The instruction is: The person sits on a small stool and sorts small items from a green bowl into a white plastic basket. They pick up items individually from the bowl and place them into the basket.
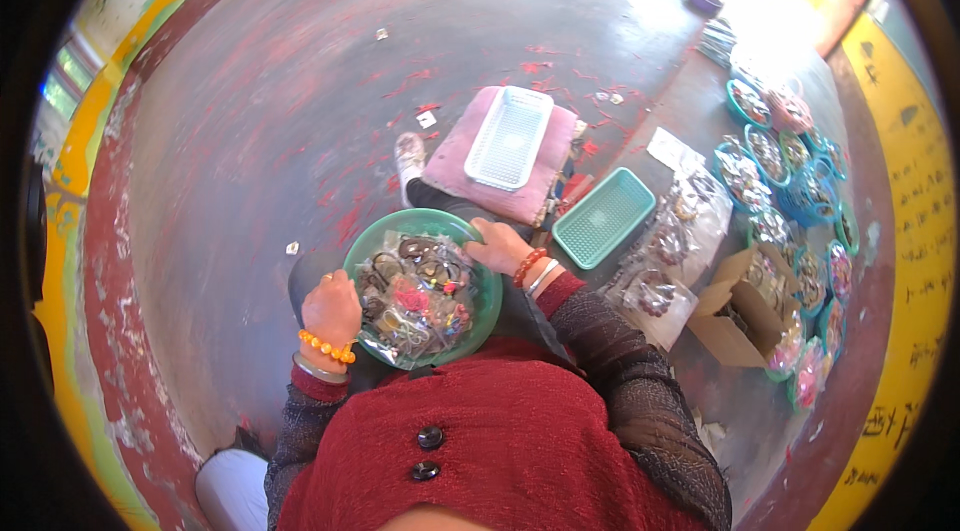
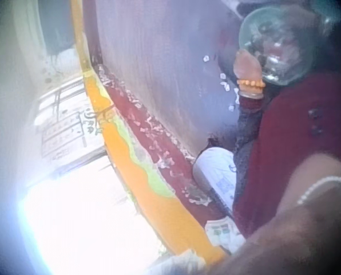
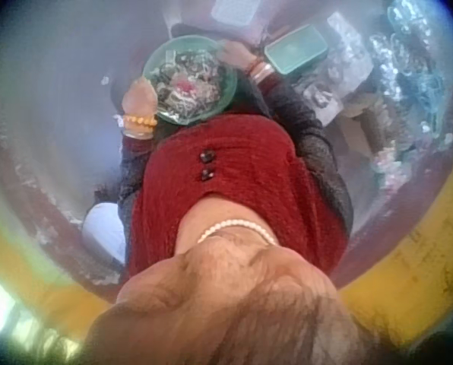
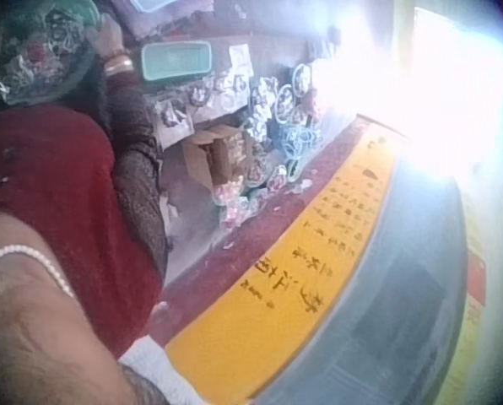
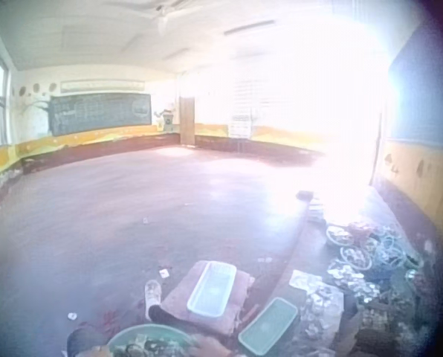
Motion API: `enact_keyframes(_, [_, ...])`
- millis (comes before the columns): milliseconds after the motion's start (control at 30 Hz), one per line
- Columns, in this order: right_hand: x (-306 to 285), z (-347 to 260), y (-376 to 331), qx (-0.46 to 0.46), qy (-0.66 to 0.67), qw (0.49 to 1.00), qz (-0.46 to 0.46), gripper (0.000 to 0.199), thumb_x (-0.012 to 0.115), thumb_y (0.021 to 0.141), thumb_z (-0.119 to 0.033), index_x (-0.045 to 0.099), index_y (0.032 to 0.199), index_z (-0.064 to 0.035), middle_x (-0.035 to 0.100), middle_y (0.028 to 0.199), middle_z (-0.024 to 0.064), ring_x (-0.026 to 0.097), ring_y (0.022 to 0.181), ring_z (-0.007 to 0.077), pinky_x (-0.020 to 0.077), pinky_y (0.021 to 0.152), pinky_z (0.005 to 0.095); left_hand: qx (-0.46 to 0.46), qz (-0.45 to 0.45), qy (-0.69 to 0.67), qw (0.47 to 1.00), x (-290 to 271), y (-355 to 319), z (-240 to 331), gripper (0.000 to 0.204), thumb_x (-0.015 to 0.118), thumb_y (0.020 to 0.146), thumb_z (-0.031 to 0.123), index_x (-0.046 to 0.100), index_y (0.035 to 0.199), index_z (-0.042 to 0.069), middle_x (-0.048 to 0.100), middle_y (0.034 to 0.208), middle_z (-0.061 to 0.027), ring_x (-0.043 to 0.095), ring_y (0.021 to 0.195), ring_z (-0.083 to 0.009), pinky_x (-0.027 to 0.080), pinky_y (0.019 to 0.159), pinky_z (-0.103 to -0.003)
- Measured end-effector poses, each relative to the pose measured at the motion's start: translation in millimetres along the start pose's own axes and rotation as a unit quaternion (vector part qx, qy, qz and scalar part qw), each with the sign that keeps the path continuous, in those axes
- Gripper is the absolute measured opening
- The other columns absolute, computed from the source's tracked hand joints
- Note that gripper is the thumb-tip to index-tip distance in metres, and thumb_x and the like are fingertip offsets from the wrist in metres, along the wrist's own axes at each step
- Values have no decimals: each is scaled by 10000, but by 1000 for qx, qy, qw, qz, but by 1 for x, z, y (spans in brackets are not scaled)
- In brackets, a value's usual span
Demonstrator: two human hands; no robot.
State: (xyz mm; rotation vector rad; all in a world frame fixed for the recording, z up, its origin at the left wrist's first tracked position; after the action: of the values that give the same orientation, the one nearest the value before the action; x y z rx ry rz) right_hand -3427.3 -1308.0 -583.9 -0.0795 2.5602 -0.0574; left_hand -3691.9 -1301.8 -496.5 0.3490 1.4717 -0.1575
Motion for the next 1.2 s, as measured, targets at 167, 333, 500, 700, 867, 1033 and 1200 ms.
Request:
enact_keyframes(167, [-6,6,-8,-10,-4,999,41,272,532,822,-273,468,823,-8,562,720,253,547,719,434,417,628,476,121,-3,5,993,-23,31,29,239,520,834,188,595,658,45,593,661,-156,600,633,-324,481,564,-417])
enact_keyframes(333, [-22,-13,-12,-6,-53,999,6,282,486,843,-266,438,835,12,558,709,257,540,709,447,416,631,492,192,42,-170,966,-25,67,63,193,520,844,192,602,753,42,612,721,-137,597,684,-329,480,600,-410])
enact_keyframes(500, [-10,4,-10,30,-77,996,-15,292,490,847,-277,461,828,13,574,738,255,560,737,431,429,649,485,256,-13,-371,892,9,86,102,127,509,838,114,593,839,19,599,801,-154,589,755,-311,482,664,-382])
enact_keyframes(700, [-38,-35,-16,-7,-171,975,144,257,553,830,-284,583,883,-35,605,782,158,594,750,346,468,675,424,185,33,-500,846,39,98,82,147,543,826,36,606,952,-2,611,853,-148,598,765,-291,480,677,-335])
enact_keyframes(867, [-28,-74,-14,-41,-236,960,144,225,624,786,-271,608,881,-68,595,867,103,590,794,295,475,682,373,181,45,-529,828,34,99,82,151,560,830,50,612,962,1,613,847,-131,609,756,-240,478,651,-289])
enact_keyframes(1033, [-42,-70,-6,-44,-111,968,222,112,645,747,-187,646,742,-75,610,719,89,584,641,290,474,588,360,113,-96,-646,749,41,103,74,178,536,864,71,612,1014,12,631,919,-80,602,831,-151,460,656,-238])
enact_keyframes(1200, [-51,-60,-3,95,467,866,152,136,636,831,-144,666,809,-14,634,686,32,556,550,61,362,431,158,22,-258,-809,527,43,103,65,285,506,904,143,535,1144,-6,607,1069,-95,589,948,-150,459,634,-207])
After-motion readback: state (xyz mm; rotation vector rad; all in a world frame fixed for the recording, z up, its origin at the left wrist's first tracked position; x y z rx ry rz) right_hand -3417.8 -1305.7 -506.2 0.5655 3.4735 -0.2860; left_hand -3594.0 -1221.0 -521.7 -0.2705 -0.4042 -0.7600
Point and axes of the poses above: each hand's wrist, its own y-axis towards the middle knuckle, its own x-axis out of the palm, z = x × y, the point moved 6 cm from there along y, towards the middle knuckle
